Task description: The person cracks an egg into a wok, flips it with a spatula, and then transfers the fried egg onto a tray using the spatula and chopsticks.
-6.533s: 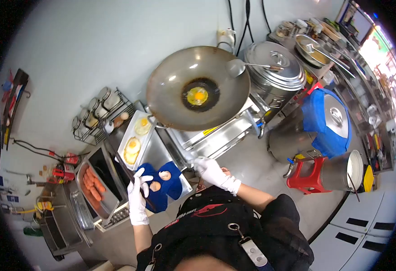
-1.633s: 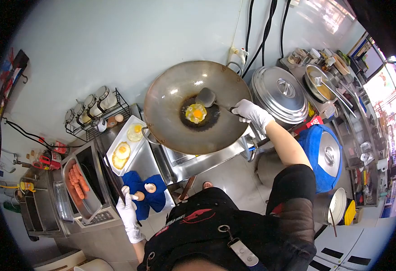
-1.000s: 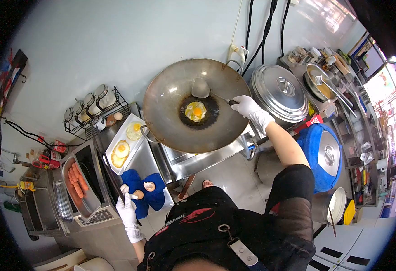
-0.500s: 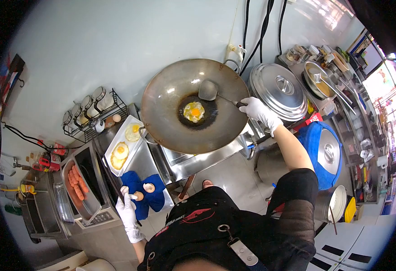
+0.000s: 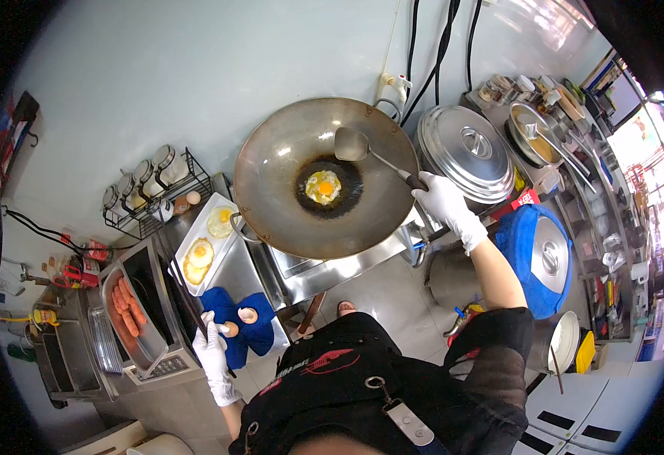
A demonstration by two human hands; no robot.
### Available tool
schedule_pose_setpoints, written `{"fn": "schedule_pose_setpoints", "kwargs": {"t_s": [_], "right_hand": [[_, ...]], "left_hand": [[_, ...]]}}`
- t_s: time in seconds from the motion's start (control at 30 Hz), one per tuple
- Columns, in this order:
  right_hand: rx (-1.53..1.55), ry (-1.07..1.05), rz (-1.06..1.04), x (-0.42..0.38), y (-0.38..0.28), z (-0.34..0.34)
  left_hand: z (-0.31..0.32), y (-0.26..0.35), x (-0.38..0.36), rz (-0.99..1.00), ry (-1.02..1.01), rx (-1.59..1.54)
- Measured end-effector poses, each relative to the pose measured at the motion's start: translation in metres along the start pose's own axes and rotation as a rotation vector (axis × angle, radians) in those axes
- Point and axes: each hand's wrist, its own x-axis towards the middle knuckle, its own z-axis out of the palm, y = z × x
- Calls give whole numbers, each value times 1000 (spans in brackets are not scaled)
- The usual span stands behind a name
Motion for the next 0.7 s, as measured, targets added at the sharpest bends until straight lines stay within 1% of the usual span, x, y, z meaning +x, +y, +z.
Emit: {"fn": "schedule_pose_setpoints", "kwargs": {"t_s": [0.03, 0.07, 0.13, 0.17, 0.23, 0.33, 0.47, 0.53, 0.7], "right_hand": [[-48, 55, -30, -5, 1, 0], [-50, 54, -31, -9, 5, 2], [-164, 217, -104, -17, 11, 8], [-165, 215, -104, -21, 13, 9], [-275, 300, -127, -30, 9, 5], [-317, 296, -89, -39, 8, 3], [-332, 319, -86, -48, 8, 5], [-363, 349, -124, -51, 8, 5], [-353, 349, -144, -56, 3, 4]], "left_hand": [[0, 2, 1, 1, 10, 5], [0, 3, 1, 2, 20, 9], [-4, 3, 3, -3, 17, 3], [-5, 4, 4, -6, 13, -2], [-7, 8, 5, -4, 15, -2], [-9, 9, 8, 3, 16, 24], [-6, 13, 8, -15, 13, 20], [-4, 14, 8, -19, 4, 11], [-3, 12, 8, -18, -6, 14]]}}
